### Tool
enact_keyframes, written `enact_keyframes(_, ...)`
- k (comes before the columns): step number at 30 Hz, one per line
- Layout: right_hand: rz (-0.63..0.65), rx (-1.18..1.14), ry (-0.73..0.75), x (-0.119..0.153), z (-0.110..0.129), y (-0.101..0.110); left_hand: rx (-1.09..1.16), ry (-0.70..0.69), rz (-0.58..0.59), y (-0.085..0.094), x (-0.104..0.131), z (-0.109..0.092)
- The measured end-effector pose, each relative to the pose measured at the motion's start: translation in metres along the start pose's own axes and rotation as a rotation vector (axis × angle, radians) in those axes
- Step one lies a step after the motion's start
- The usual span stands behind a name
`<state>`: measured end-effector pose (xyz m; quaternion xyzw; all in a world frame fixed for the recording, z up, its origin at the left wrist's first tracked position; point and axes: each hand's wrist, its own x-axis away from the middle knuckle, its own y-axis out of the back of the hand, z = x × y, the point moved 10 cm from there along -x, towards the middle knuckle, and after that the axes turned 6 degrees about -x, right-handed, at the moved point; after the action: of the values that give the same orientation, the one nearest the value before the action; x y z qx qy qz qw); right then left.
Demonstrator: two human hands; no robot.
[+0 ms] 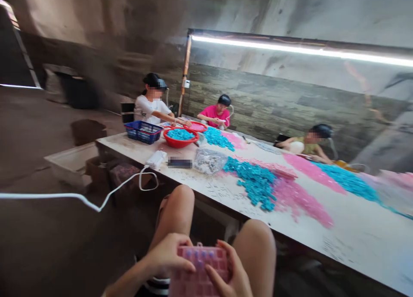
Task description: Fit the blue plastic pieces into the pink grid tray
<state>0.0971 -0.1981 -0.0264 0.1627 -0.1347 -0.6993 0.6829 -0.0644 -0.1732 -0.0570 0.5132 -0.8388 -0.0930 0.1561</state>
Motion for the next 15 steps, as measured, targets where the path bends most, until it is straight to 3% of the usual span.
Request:
enact_keyframes(2, -0.028, -0.158, 0.051, -0.002, 0.022, -0.002, -0.026, -0.054, -0.05, 0.02, 0.002, -0.022)
enact_keyframes(5, -0.083, -0.205, 0.104, 0.0, 0.051, -0.005, -0.001, -0.129, -0.056, 0.036, 0.012, -0.051)
enact_keyframes(11, -0.233, -0.249, 0.199, 0.016, 0.092, 0.007, 0.213, -0.184, -0.021, 0.039, 0.039, -0.089)
enact_keyframes(15, -0.26, -0.213, 0.222, 0.024, 0.107, 0.011, 0.202, -0.194, -0.053, 0.043, 0.049, -0.103)
